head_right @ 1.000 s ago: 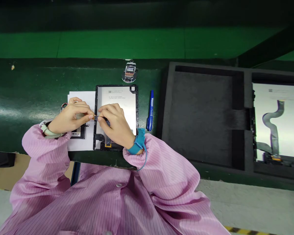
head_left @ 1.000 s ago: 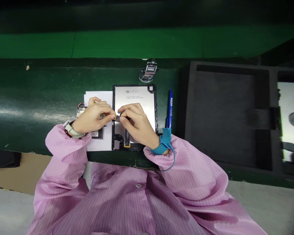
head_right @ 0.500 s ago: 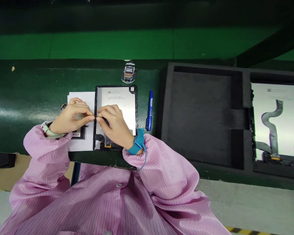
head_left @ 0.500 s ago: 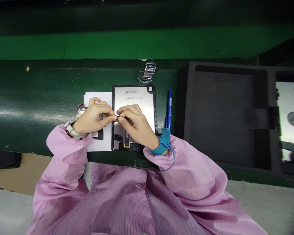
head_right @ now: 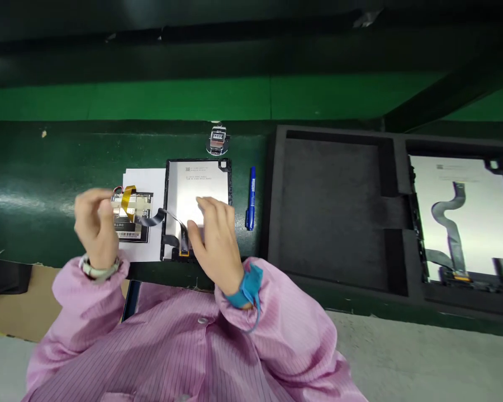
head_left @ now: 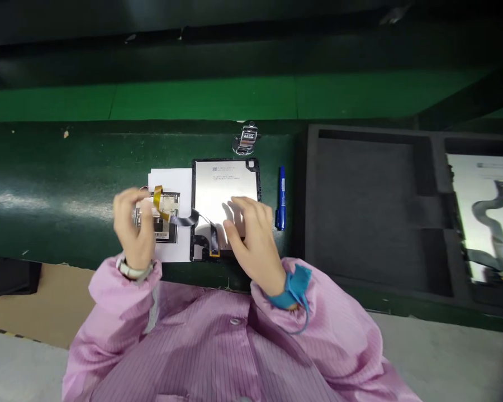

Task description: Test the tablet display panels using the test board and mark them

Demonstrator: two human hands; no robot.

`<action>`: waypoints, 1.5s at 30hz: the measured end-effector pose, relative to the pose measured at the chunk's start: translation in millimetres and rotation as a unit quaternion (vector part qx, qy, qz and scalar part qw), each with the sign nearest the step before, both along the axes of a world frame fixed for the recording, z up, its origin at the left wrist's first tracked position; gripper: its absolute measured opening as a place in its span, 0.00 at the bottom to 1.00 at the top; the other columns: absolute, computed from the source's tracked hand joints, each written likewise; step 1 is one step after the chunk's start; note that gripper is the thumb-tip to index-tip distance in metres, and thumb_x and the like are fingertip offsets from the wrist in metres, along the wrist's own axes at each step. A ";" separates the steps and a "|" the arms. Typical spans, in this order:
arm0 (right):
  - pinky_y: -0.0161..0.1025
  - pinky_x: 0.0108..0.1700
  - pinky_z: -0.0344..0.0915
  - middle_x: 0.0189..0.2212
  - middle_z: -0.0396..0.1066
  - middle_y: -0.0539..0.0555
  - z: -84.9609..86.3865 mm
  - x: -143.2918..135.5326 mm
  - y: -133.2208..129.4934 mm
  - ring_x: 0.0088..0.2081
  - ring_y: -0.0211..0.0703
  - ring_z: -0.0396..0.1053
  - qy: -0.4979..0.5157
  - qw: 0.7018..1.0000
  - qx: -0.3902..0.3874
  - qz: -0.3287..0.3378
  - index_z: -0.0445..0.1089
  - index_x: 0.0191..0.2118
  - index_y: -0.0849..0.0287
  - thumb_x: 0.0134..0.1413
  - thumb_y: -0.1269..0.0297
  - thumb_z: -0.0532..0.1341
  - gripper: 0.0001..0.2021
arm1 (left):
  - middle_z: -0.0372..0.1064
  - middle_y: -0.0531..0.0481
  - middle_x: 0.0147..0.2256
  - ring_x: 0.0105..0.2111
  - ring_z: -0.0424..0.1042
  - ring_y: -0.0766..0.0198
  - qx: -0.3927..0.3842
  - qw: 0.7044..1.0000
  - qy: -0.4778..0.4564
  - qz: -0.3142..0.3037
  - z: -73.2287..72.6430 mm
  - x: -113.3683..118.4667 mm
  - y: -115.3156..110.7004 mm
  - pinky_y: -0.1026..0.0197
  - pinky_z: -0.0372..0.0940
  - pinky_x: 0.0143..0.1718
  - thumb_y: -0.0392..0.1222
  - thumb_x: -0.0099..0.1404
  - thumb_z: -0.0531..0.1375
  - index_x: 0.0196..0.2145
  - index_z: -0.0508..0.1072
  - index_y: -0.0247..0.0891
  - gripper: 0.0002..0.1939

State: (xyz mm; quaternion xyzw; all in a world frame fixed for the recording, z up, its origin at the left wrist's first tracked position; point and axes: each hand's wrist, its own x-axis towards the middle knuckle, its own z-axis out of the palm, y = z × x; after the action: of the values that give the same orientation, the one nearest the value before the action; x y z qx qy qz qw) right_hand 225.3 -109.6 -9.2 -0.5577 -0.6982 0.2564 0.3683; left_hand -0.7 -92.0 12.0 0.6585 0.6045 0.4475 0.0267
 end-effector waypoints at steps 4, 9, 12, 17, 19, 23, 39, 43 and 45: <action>0.58 0.60 0.63 0.56 0.65 0.61 -10.8 16.4 -37.0 0.59 0.55 0.60 -0.065 0.997 0.013 -0.037 0.58 0.63 0.54 0.68 0.65 0.54 0.20 | 0.67 0.46 0.33 0.32 0.67 0.54 -0.115 0.980 0.162 0.009 -23.1 1.6 -52.5 0.53 0.61 0.33 0.40 0.74 0.53 0.52 0.71 0.44 0.12; 0.61 0.61 0.63 0.58 0.63 0.63 -26.8 23.6 -54.9 0.61 0.56 0.59 -0.089 0.994 0.021 -0.055 0.57 0.65 0.56 0.67 0.64 0.55 0.23 | 0.66 0.44 0.32 0.31 0.66 0.52 -0.153 0.939 0.306 -0.015 -40.5 4.9 -67.0 0.52 0.59 0.31 0.41 0.74 0.52 0.60 0.70 0.41 0.19; 0.60 0.61 0.63 0.58 0.64 0.63 -31.7 24.4 -56.1 0.61 0.56 0.60 -0.086 0.994 0.028 -0.061 0.57 0.65 0.57 0.68 0.63 0.54 0.22 | 0.64 0.45 0.31 0.30 0.65 0.54 -0.137 0.935 0.325 -0.012 -39.8 4.4 -63.7 0.53 0.59 0.31 0.40 0.74 0.51 0.61 0.70 0.43 0.20; 0.59 0.60 0.64 0.57 0.65 0.62 -34.7 24.8 -57.0 0.60 0.55 0.60 -0.077 0.994 0.029 -0.073 0.58 0.64 0.57 0.69 0.61 0.53 0.21 | 0.64 0.45 0.31 0.30 0.64 0.55 -0.141 0.924 0.355 -0.009 -40.2 4.2 -63.0 0.54 0.58 0.31 0.41 0.76 0.50 0.61 0.71 0.37 0.21; 0.58 0.60 0.65 0.56 0.66 0.62 -35.4 24.7 -57.5 0.60 0.54 0.61 -0.081 0.993 0.036 -0.077 0.58 0.64 0.58 0.69 0.61 0.53 0.21 | 0.64 0.45 0.31 0.30 0.64 0.55 -0.143 0.920 0.366 -0.007 -41.9 2.7 -62.8 0.54 0.58 0.31 0.41 0.76 0.49 0.60 0.72 0.34 0.21; 0.59 0.61 0.65 0.58 0.65 0.64 -35.4 23.4 -58.7 0.61 0.55 0.60 -0.087 0.992 0.036 -0.087 0.57 0.65 0.61 0.69 0.60 0.53 0.22 | 0.63 0.46 0.31 0.30 0.63 0.55 -0.135 0.919 0.371 -0.011 -42.4 -2.4 -62.8 0.55 0.58 0.30 0.41 0.77 0.49 0.61 0.71 0.32 0.22; 0.55 0.67 0.64 0.64 0.63 0.60 -15.8 13.9 -60.9 0.64 0.49 0.65 0.310 0.931 -0.123 -0.151 0.59 0.64 0.54 0.62 0.57 0.61 0.26 | 0.65 0.36 0.64 0.64 0.63 0.46 -0.276 0.949 0.097 -0.120 -21.7 36.5 -86.3 0.38 0.60 0.65 0.50 0.76 0.50 0.66 0.64 0.33 0.27; 0.46 0.63 0.69 0.64 0.63 0.58 21.5 -16.0 -58.3 0.62 0.43 0.66 0.347 0.931 -0.033 -0.108 0.58 0.65 0.51 0.66 0.65 0.58 0.23 | 0.68 0.41 0.63 0.64 0.65 0.46 -0.390 0.905 0.000 -0.170 9.1 8.3 -68.1 0.38 0.58 0.67 0.58 0.73 0.54 0.65 0.68 0.40 0.30; 0.46 0.66 0.66 0.65 0.62 0.57 39.9 -34.9 -54.6 0.65 0.42 0.63 0.315 0.946 0.024 -0.067 0.57 0.65 0.51 0.65 0.68 0.58 0.25 | 0.75 0.41 0.56 0.59 0.71 0.45 -0.436 0.881 -0.052 -0.176 25.8 -2.8 -58.5 0.39 0.60 0.65 0.60 0.70 0.56 0.56 0.77 0.41 0.27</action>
State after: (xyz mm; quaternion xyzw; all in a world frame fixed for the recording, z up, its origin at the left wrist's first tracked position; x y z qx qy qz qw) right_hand 190.3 -164.2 30.7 -0.4847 -0.5136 0.3773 0.5991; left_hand -3.5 -150.5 37.8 0.6515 0.6107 0.1606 0.4205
